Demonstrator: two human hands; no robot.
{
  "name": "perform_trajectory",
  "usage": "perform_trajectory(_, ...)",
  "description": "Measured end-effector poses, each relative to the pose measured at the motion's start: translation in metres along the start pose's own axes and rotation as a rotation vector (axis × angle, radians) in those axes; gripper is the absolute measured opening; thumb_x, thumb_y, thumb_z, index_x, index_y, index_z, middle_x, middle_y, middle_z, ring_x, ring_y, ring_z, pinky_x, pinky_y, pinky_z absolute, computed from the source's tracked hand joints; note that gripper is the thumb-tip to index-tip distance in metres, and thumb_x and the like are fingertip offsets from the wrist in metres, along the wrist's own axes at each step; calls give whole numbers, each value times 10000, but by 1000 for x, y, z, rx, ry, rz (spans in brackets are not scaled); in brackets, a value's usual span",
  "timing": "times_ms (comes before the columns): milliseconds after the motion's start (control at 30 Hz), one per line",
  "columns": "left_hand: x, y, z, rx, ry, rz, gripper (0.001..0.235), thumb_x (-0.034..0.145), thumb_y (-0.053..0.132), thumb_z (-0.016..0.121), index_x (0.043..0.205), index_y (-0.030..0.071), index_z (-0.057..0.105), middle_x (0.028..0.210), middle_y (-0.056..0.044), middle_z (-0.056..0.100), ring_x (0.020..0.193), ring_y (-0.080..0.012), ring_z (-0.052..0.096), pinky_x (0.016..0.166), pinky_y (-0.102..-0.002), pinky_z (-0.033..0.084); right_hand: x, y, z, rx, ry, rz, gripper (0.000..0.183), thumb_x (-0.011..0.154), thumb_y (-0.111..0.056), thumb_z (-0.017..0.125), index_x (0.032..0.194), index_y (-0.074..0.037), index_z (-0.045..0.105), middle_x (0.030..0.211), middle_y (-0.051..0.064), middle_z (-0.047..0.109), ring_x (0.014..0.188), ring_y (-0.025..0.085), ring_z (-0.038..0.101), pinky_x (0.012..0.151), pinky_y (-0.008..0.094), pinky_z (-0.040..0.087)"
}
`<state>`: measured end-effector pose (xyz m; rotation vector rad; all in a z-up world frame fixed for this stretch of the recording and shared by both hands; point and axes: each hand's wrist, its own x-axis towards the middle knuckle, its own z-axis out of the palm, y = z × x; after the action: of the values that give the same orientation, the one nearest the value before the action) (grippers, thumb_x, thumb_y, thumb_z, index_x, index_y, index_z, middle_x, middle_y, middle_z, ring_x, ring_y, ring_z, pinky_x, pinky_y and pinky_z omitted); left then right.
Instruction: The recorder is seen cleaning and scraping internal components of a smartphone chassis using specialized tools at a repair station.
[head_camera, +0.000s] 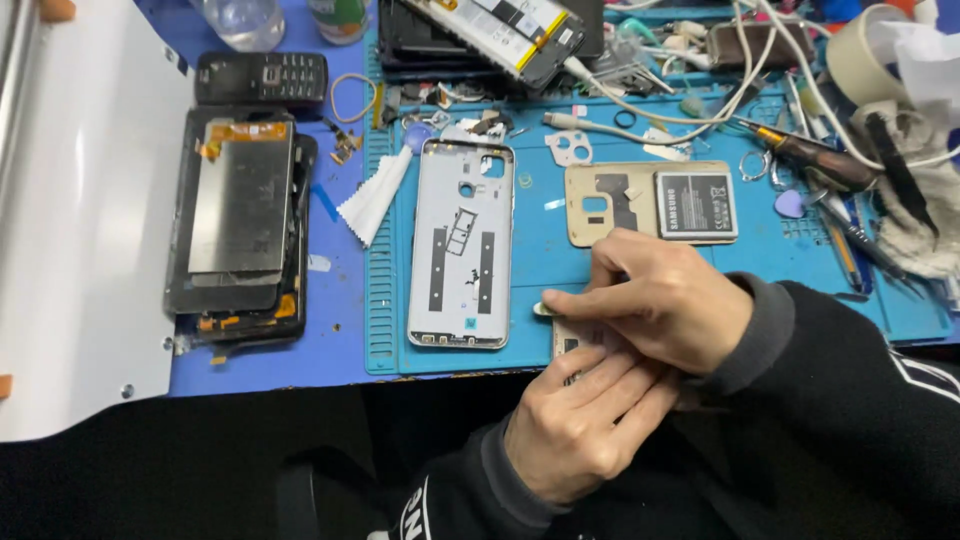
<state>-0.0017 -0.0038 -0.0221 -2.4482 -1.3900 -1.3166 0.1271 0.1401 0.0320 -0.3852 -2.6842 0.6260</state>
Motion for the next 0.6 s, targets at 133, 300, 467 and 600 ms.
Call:
perform_trajectory(133,5,0,-4,56,39,13,265,1021,106,619,1248,53,746,1290,-92,741,1256,-183,702,1097,-329,477,-42,18,-21,-29,-66,45,460,690,-66,791,1133,-191,791,738,4,598,668,188,590,593,332,500)
perform_trajectory(300,3,3,-2,57,14,10,254,1029,116,639,1244,39,750,1237,-85,740,1231,-198,702,1108,-351,479,-11,5,-2,41,15,-36,480,710,-25,756,1166,-170,782,768,45,577,713,220,572,629,354,489)
perform_trajectory(467,7,4,-7,82,22,24,274,1020,106,635,1265,69,752,1291,-87,746,1263,-181,701,1074,-338,471,-80,29,-35,-105,-48,157,530,683,-24,749,1178,-210,772,740,25,599,712,197,599,626,332,515)
perform_trajectory(600,1,6,-1,48,16,-10,252,1067,98,629,1293,75,740,1321,-103,742,1292,-202,706,1060,-381,498,-197,79,-55,-337,-47,424,523,682,-101,801,1158,-316,833,737,-43,604,698,124,585,610,297,509)
